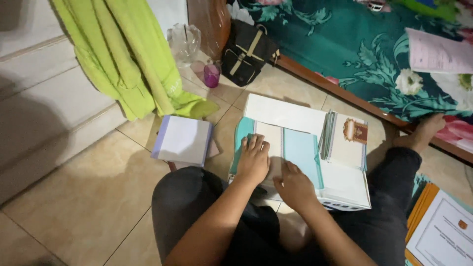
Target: Folding paper document covers along pre-scored lines and stacking them into a box.
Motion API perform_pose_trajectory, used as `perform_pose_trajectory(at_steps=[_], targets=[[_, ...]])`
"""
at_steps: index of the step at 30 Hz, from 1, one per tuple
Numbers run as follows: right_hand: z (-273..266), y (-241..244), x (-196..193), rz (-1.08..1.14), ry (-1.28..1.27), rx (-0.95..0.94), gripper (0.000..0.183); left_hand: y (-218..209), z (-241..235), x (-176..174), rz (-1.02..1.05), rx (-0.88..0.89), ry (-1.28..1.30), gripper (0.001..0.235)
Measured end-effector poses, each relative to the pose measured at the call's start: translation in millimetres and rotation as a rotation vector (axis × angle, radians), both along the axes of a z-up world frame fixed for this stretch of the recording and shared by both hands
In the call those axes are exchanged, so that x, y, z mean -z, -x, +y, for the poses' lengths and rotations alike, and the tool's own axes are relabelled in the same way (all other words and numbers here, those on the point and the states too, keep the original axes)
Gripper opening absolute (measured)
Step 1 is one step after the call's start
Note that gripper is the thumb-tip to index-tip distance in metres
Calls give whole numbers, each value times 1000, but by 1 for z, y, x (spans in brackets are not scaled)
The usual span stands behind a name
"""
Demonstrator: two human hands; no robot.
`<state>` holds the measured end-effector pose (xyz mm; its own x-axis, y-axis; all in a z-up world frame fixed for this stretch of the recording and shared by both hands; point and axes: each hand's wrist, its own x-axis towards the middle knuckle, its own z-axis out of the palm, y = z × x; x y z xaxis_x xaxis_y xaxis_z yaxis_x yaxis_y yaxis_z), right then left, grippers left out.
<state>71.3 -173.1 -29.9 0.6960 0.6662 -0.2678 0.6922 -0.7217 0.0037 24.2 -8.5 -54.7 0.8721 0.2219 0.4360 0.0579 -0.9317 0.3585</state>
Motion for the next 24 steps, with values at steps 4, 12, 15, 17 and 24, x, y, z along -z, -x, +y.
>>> perform_pose_trajectory(at_steps=[4,12,15,17,24], targets=[[-6,-32,35,11,-125,194,72,7,0,-20,113,32,42,28],[11,-57,19,337,-380,448,64,0,4,-14,130,16,64,36],[11,-50,14,492,-515,518,71,6,-1,-14,117,37,100,38],[16,-49,14,501,-578,515,81,5,0,-20,135,15,107,40],[21,-4,-52,863,-953,675,68,37,12,-96,449,321,33,64]])
